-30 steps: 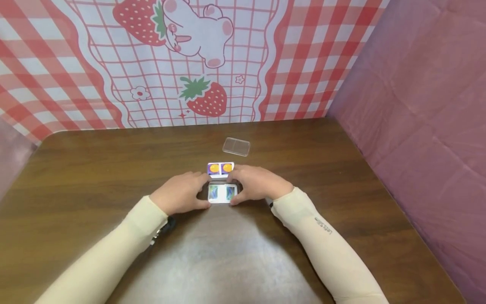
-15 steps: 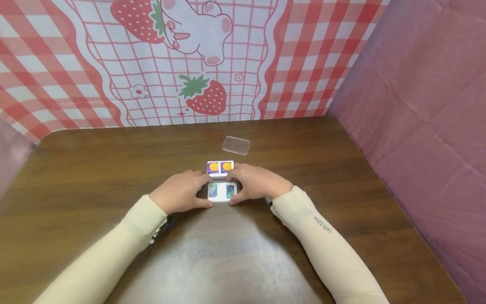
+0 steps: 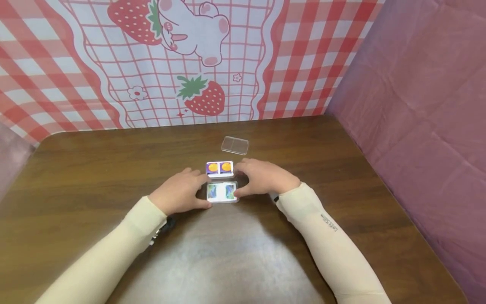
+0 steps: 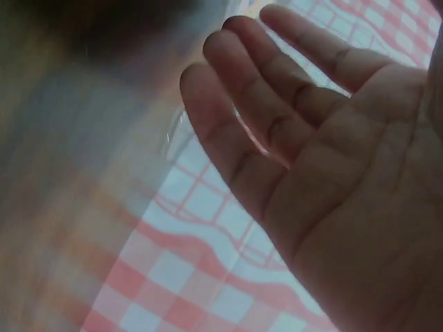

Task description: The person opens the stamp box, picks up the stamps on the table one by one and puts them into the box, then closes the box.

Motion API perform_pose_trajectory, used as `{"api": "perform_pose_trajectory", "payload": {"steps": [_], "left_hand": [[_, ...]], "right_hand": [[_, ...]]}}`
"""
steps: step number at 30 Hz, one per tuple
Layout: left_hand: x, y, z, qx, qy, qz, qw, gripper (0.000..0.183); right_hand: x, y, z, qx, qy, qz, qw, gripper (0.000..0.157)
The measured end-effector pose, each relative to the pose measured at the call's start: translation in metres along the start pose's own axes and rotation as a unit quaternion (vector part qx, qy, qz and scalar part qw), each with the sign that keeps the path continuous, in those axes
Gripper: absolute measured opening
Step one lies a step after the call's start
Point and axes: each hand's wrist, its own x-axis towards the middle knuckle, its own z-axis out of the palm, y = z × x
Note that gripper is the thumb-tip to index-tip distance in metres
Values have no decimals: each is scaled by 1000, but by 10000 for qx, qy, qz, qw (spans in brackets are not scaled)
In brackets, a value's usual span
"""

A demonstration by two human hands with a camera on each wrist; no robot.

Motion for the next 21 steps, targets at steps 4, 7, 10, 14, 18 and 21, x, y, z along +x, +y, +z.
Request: {"api": "perform_pose_trajectory", "payload": {"steps": [4,7,10,14,18,21], "left_hand": [[-1,2,0,0,-40,16,10000,63],[-2,3,-1,42,-35,13,10000,67],[-2,5,-2,27,61,61,10000,69],[-1,7,-2,-112,178,237,9995,66],[0,8,-2,-157,213,415,9988,60],[1,8,-1,-140,262,523,9982,55]], "right_hand": [[-7,8,-10,-140,435,450,9979,44],[-9,12,-14,-198,689,731,9947,37],[-10,13,-16,-168,832,854,9927,35],[-10,11,-17,-98,876,943,9916,36],[-11,11,-18,-59,852,1036,9910,39],[-11,12,-18,-40,833,1063,9908,41]]}}
